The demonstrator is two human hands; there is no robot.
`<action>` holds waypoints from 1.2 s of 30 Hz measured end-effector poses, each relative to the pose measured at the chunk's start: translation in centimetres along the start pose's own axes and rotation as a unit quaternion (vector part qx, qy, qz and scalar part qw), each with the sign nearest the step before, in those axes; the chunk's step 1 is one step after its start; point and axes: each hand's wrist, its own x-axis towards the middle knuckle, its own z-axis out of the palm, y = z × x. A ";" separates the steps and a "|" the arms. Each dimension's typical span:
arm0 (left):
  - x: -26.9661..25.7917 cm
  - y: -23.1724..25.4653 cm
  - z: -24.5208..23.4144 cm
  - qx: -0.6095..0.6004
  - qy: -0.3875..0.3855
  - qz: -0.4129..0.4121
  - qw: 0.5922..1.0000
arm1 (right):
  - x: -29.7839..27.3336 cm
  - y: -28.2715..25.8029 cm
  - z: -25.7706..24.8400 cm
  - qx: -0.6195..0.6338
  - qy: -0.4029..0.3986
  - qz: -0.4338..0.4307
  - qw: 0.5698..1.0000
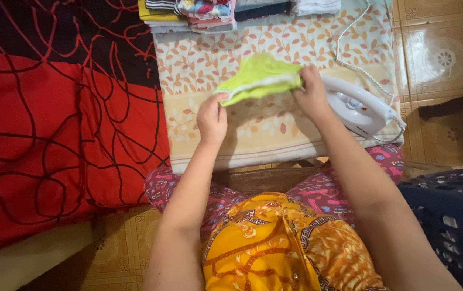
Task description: The person folds and irons several items of children's clothing, including small dresses, a hat, and patterned fabric pieces, by laying them on a board, flattening them by hand, and smoothing them with an iron.
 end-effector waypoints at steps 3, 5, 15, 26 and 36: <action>-3.1 -1.4 0.7 0.030 -0.059 0.036 0.997 | -3.8 -0.9 -2.2 -0.091 -0.054 -0.012 0.994; -5.6 -2.5 1.3 0.037 -0.099 0.072 0.992 | -5.5 -0.9 -3.3 -0.159 -0.065 -0.086 0.981; -8.4 -2.7 2.2 0.172 -0.121 0.042 0.977 | -2.1 -2.1 -12.4 -0.463 -0.152 0.195 0.851; -7.5 -1.6 1.5 0.200 -0.157 0.037 0.966 | -1.2 -11.7 -0.3 -0.385 -0.251 0.007 0.888; -8.0 -2.1 1.7 0.182 -0.153 0.024 0.971 | 2.8 -10.2 0.9 -0.388 -0.171 -0.013 0.906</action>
